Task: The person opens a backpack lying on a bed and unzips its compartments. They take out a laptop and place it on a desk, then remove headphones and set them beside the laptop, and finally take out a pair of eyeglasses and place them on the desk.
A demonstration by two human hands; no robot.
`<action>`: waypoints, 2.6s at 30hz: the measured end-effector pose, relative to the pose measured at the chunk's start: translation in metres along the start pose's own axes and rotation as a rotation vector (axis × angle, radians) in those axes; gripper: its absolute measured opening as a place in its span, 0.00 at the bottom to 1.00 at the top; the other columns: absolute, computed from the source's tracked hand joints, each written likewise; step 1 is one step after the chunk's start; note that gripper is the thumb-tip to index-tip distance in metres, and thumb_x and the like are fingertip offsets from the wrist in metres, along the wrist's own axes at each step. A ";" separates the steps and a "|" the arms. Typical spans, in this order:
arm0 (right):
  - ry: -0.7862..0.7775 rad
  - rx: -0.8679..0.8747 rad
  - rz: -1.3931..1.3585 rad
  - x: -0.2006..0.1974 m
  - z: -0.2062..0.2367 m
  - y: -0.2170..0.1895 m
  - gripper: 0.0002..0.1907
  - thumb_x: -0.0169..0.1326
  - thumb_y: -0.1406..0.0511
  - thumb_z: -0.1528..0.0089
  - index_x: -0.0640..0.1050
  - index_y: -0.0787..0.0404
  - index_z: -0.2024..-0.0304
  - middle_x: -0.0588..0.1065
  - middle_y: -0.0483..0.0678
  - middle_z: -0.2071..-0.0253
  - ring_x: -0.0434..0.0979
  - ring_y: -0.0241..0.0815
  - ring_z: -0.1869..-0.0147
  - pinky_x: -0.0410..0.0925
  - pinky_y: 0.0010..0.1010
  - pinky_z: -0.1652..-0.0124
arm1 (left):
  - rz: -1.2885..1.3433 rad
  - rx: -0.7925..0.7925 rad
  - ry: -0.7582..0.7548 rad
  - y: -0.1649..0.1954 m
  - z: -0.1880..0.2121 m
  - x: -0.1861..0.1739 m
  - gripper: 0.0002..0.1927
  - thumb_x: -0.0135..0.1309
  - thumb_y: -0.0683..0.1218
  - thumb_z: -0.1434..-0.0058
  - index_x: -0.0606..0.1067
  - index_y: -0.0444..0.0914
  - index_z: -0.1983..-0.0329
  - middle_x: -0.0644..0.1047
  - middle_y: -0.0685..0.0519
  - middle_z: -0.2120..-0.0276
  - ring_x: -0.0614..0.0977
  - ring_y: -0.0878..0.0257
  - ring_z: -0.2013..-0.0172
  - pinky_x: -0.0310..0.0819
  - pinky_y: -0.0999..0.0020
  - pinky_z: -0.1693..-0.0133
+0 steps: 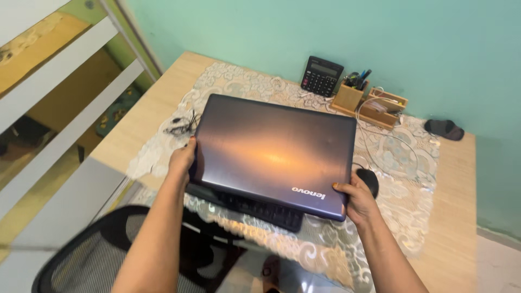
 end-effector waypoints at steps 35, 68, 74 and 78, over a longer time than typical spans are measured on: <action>0.350 0.376 0.643 -0.081 -0.151 0.100 0.24 0.65 0.75 0.47 0.77 0.72 0.47 0.79 0.53 0.61 0.79 0.47 0.59 0.71 0.36 0.62 | -0.521 0.298 -0.010 -0.017 -0.170 0.132 0.30 0.48 0.66 0.35 0.83 0.37 0.52 0.83 0.37 0.61 0.82 0.39 0.54 0.73 0.51 0.49; -0.439 -0.599 2.397 0.106 -0.138 0.119 0.32 0.46 0.60 0.32 0.59 0.74 0.31 0.59 0.75 0.32 0.61 0.76 0.30 0.59 0.59 0.37 | 0.892 -0.098 0.245 -0.089 -0.079 0.135 0.17 0.52 0.53 0.33 0.77 0.34 0.57 0.80 0.52 0.66 0.81 0.61 0.66 0.78 0.66 0.64; -0.522 -0.664 2.273 0.127 -0.137 0.063 0.30 0.48 0.58 0.34 0.66 0.75 0.37 0.69 0.74 0.39 0.75 0.71 0.42 0.72 0.50 0.48 | -0.468 0.574 -0.049 -0.036 0.032 0.182 0.24 0.42 0.53 0.28 0.78 0.29 0.50 0.79 0.36 0.50 0.74 0.42 0.40 0.66 0.52 0.38; -0.484 -0.567 2.208 0.145 -0.150 -0.002 0.26 0.52 0.57 0.35 0.72 0.68 0.40 0.77 0.61 0.46 0.83 0.57 0.53 0.77 0.44 0.57 | -0.937 0.927 -0.019 -0.009 0.058 0.185 0.35 0.49 0.58 0.34 0.71 0.22 0.40 0.70 0.29 0.38 0.66 0.40 0.34 0.52 0.54 0.32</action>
Point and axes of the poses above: each hand's wrist, its own z-axis away from the middle knuckle, its own x-axis out of the palm, y = z × x, the point moved 6 cm from there along -z, towards the middle knuckle
